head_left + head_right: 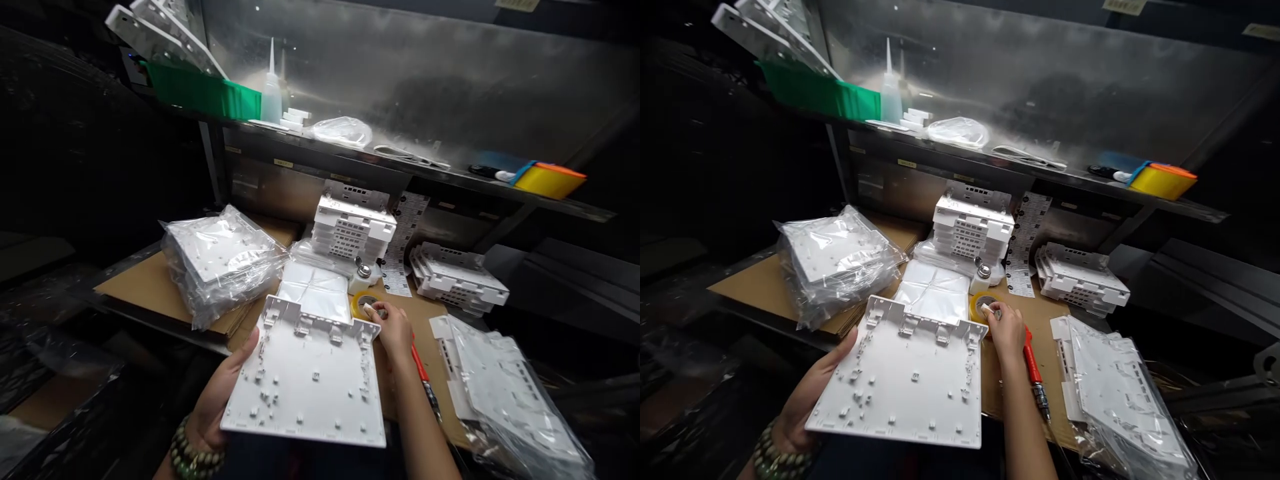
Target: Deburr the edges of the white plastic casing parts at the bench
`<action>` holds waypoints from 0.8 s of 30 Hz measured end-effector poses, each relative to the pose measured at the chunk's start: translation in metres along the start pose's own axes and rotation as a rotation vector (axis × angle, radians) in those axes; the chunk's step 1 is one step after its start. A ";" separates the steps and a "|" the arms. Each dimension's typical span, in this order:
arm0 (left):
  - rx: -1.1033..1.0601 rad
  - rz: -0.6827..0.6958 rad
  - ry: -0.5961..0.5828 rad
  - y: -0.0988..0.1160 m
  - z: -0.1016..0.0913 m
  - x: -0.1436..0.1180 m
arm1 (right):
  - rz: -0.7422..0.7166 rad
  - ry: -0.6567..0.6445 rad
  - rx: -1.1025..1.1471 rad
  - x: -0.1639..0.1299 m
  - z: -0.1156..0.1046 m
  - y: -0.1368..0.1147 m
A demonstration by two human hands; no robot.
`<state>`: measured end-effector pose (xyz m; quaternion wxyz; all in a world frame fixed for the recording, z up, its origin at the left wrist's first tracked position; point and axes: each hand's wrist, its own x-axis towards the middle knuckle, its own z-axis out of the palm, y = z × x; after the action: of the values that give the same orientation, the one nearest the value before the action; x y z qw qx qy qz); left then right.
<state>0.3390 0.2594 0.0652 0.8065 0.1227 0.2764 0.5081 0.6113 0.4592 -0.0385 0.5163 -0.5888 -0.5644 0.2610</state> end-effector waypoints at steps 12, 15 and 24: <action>0.140 -0.008 -0.125 0.007 -0.005 0.016 | 0.654 -0.498 0.863 -0.117 -0.031 -0.017; 0.466 0.061 0.055 -0.003 -0.001 0.025 | 0.823 -0.507 1.003 -0.127 -0.037 -0.016; 1.417 0.510 0.198 0.002 -0.029 0.068 | 1.122 -0.031 1.154 -0.150 -0.105 0.028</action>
<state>0.3436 0.3182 0.0208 0.3637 0.6253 0.5708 0.3884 0.6822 0.2909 -0.0701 0.5233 -0.4213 0.0323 0.7400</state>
